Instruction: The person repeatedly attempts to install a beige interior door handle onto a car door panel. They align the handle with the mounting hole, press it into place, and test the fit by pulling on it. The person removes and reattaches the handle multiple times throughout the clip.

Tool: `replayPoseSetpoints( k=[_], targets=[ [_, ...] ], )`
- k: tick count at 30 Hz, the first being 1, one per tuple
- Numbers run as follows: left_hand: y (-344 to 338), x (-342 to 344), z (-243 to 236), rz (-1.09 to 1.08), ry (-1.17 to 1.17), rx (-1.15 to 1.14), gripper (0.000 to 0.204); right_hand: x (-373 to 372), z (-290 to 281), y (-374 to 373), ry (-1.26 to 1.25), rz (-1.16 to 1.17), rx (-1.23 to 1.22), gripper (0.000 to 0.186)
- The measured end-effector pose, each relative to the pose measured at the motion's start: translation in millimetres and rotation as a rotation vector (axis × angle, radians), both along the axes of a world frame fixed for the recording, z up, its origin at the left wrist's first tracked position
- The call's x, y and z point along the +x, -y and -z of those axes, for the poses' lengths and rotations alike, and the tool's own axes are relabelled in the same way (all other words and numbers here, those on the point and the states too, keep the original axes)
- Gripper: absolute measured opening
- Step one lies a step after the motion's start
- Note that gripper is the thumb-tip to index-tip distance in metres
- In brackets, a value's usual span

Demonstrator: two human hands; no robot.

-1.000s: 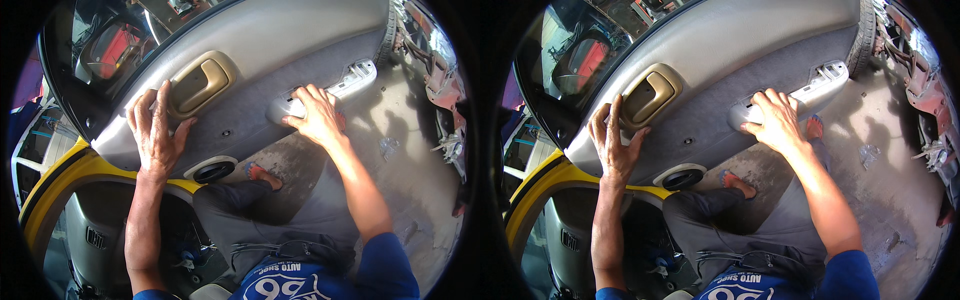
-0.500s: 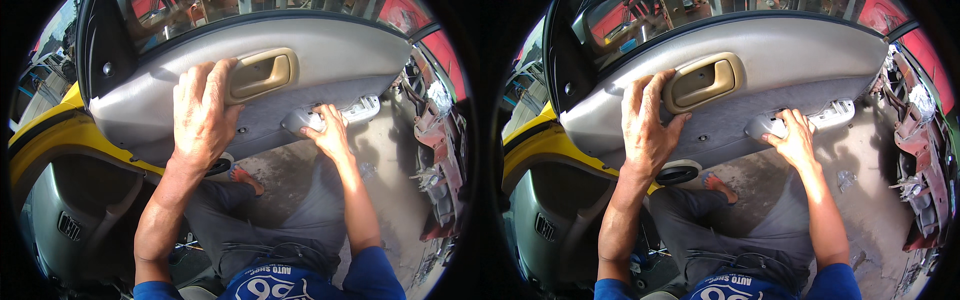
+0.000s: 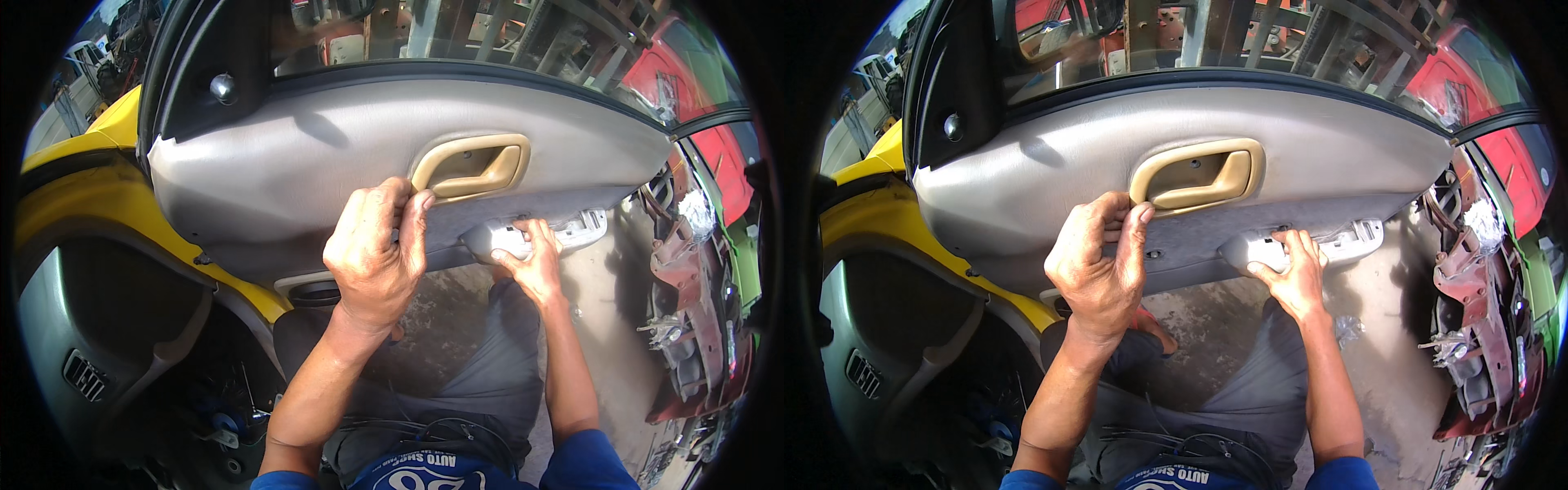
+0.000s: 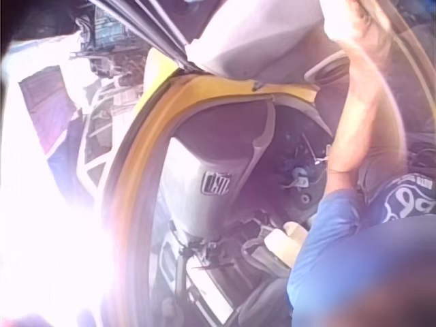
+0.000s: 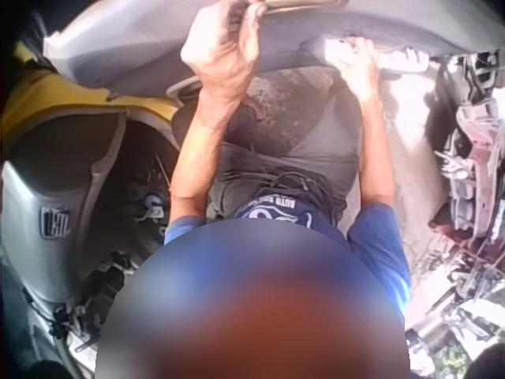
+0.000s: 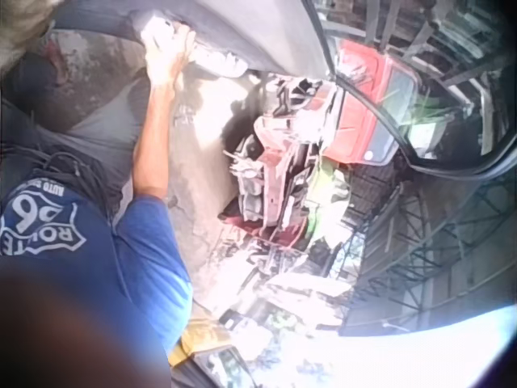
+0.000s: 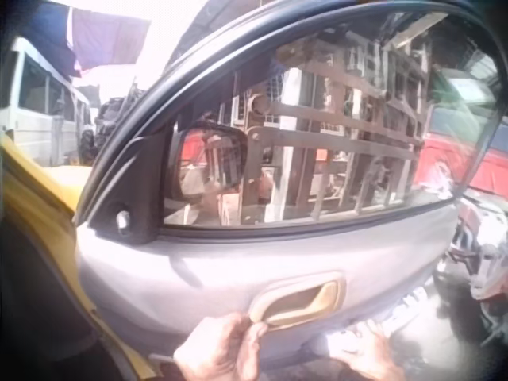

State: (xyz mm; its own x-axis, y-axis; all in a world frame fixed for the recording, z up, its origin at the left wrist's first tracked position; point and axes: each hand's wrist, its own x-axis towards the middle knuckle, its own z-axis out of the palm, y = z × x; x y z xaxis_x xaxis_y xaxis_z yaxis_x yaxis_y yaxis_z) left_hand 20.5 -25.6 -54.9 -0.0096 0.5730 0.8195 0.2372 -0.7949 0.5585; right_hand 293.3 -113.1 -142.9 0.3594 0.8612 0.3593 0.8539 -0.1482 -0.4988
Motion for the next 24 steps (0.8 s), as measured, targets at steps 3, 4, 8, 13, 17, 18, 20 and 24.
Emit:
replayPoseSetpoints(
  k=[3,4,8,13,17,18,20,24],
  targets=[
    [4.0,-1.0,1.6,0.059,0.072,-0.068,0.021,-1.6,-0.7,0.9,-0.008,0.006,-0.025,0.066],
    [7.4,0.3,2.8,0.1,0.121,-0.105,0.022,-2.2,-1.2,0.8,-0.006,0.001,-0.024,0.066],
    [16.9,10.0,8.4,0.081,0.218,-0.137,0.023,-4.8,-4.8,0.5,0.02,0.017,-0.061,0.067],
    [24.0,25.1,19.4,0.078,0.398,-0.196,0.027,-4.9,-6.5,1.1,0.034,0.031,-0.093,0.067],
    [24.1,24.3,20.1,0.076,0.36,-0.178,0.027,-5.2,-4.7,1.9,0.036,0.012,-0.069,0.065],
    [24.2,23.3,18.5,0.074,0.351,-0.183,0.026,-5.2,-4.1,2.1,0.063,0.0,-0.061,0.065],
    [25.2,21.4,14.2,0.092,0.35,-0.216,0.023,-4.5,-3.2,1.2,0.105,0.016,-0.051,0.065],
    [27.7,19.3,8.8,0.104,0.312,-0.202,0.023,-3.2,-1.8,0.0,0.099,0.003,-0.019,0.066]
  ],
)
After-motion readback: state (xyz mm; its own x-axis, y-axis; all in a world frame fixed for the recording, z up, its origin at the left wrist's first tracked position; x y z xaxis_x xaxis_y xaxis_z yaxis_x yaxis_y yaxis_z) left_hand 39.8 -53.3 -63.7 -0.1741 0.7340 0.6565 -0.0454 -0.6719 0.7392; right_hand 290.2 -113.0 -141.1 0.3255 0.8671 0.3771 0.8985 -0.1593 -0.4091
